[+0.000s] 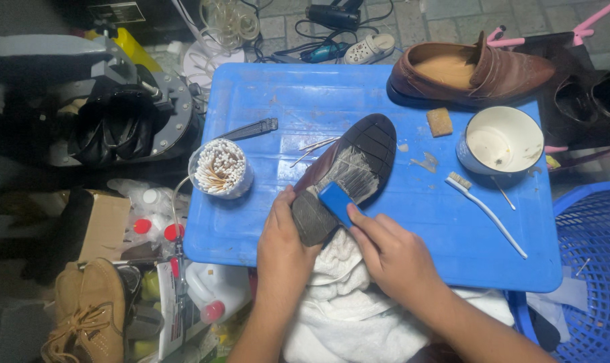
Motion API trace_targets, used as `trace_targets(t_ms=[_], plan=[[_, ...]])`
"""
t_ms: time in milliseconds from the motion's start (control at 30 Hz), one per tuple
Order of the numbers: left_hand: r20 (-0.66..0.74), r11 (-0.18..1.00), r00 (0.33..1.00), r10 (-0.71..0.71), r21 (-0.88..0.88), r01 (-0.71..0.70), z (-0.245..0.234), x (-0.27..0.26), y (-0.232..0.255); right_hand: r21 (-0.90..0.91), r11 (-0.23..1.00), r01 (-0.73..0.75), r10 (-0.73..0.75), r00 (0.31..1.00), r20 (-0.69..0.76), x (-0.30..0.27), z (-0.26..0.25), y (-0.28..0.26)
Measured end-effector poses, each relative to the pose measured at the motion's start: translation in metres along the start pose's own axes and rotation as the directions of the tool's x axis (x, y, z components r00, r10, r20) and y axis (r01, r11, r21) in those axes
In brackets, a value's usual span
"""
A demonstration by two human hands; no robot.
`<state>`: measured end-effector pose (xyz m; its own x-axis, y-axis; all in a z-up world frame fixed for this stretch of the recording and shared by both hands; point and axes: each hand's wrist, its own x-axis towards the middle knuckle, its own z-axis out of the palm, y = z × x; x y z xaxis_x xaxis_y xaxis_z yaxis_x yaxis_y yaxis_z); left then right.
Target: The person cleans the sole of a brown leather shoe using cotton swabs and a brush. They repeatedly apply a cleaning agent to the sole, scrub with a brush, and wipe with a cloth.
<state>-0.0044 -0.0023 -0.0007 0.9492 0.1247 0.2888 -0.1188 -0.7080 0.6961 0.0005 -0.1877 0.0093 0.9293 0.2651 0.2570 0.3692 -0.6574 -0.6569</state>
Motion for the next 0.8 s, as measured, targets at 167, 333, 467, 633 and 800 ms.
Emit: trace_targets(t_ms=[167,333,467,633,800], plan=[[0.046,0.998,0.997,-0.058,0.012,0.057,-0.003,0.003,0.000,0.043,0.998,0.036,-0.034,0.999,-0.043,0.026,0.016,-0.005],[0.096,0.989,0.985,-0.142,-0.025,0.145,-0.007,0.010,0.006,0.046,0.999,0.014,-0.013,1.000,-0.024,0.006,0.004,-0.003],[0.091,0.988,0.985,-0.150,-0.018,0.152,-0.006,0.008,0.006,0.018,0.998,-0.063,0.061,0.994,0.091,-0.008,-0.015,0.006],[0.058,0.998,0.996,-0.068,0.005,0.068,-0.005,0.005,0.003,0.087,0.995,0.057,-0.063,0.995,0.071,0.018,-0.012,0.011],[0.130,0.976,0.967,-0.219,0.012,0.219,-0.010,0.012,0.005,0.117,0.991,0.066,-0.069,0.997,0.022,0.034,-0.001,0.003]])
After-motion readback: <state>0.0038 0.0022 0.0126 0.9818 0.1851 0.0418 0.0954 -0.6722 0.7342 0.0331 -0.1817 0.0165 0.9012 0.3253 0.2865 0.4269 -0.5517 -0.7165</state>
